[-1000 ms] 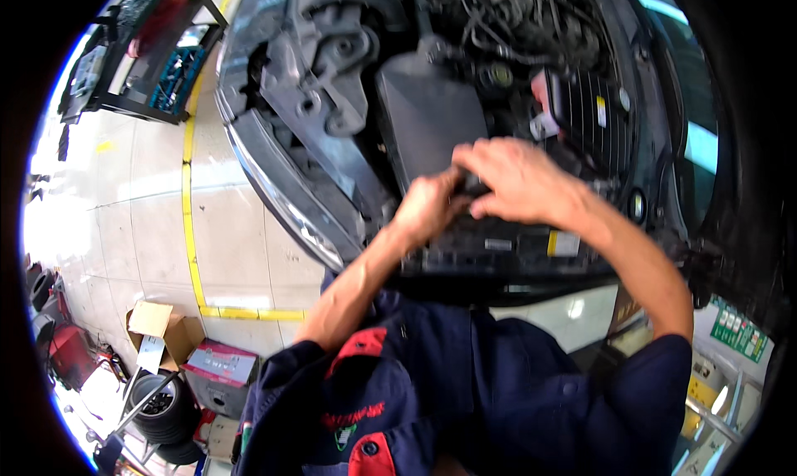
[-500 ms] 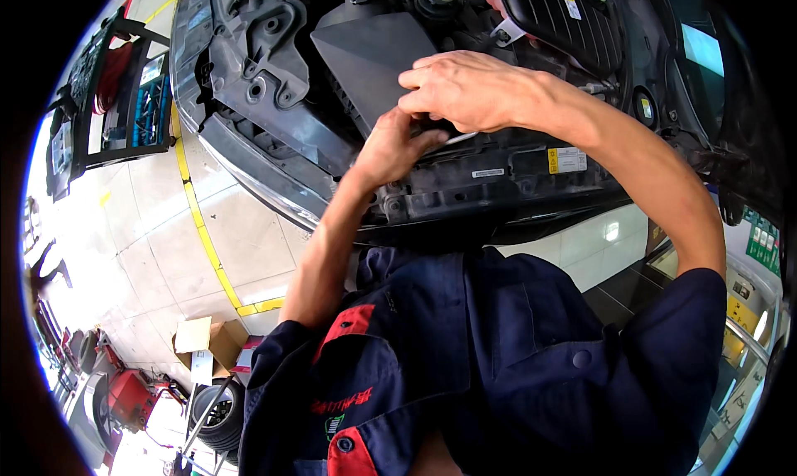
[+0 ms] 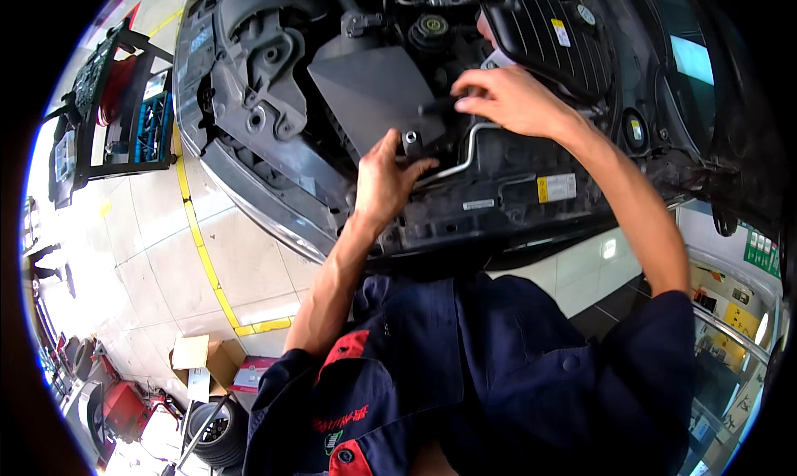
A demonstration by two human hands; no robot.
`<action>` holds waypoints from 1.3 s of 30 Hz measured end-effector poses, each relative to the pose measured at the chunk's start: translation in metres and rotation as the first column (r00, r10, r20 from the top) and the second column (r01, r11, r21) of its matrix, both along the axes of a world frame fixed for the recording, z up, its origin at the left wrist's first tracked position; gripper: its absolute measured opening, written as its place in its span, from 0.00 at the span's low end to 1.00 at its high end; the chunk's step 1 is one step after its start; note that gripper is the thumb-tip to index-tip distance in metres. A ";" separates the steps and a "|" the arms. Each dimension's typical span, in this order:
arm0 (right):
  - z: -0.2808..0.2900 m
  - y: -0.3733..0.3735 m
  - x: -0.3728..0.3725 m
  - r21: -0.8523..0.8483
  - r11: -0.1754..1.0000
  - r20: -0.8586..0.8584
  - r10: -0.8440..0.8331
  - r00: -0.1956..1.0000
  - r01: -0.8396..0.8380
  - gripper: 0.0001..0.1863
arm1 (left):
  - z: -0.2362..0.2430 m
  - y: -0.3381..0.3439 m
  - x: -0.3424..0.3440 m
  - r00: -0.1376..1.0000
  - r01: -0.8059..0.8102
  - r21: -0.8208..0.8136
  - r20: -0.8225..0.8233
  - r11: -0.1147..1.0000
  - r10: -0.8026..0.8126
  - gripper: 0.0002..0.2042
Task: The person removes and reinstalls engine bay components under the hood of a car. They detach hoses and plastic covers, place them on a tool cart, then reattach the parts and secure fasteners using a ratchet and screwdriver.
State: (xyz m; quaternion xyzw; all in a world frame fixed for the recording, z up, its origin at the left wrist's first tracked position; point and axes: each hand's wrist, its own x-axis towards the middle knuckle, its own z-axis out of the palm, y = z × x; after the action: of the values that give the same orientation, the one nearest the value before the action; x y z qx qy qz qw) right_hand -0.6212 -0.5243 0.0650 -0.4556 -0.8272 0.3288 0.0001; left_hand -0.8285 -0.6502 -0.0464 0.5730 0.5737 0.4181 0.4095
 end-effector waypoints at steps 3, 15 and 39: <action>-0.030 0.008 0.042 0.116 0.976 -0.037 -0.179 0.983 0.182 0.15 | 0.003 0.005 0.007 1.000 -0.011 -0.012 -0.022 1.000 0.011 0.21; -0.080 0.004 0.054 0.478 0.838 0.074 0.262 0.962 -0.265 0.08 | 0.006 0.030 0.032 0.990 0.106 -0.075 0.105 0.991 -0.098 0.18; -0.035 -0.073 -0.051 0.368 0.919 0.046 0.133 0.990 -0.141 0.10 | -0.017 0.005 -0.003 0.986 0.165 0.035 -0.011 0.986 -0.165 0.19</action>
State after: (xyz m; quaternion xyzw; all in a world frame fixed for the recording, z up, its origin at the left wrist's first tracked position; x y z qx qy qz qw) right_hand -0.6720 -0.5973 0.0299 -0.3918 -0.9040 0.1618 0.0548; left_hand -0.8318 -0.6449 -0.0629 0.6274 0.5185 0.3905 0.4301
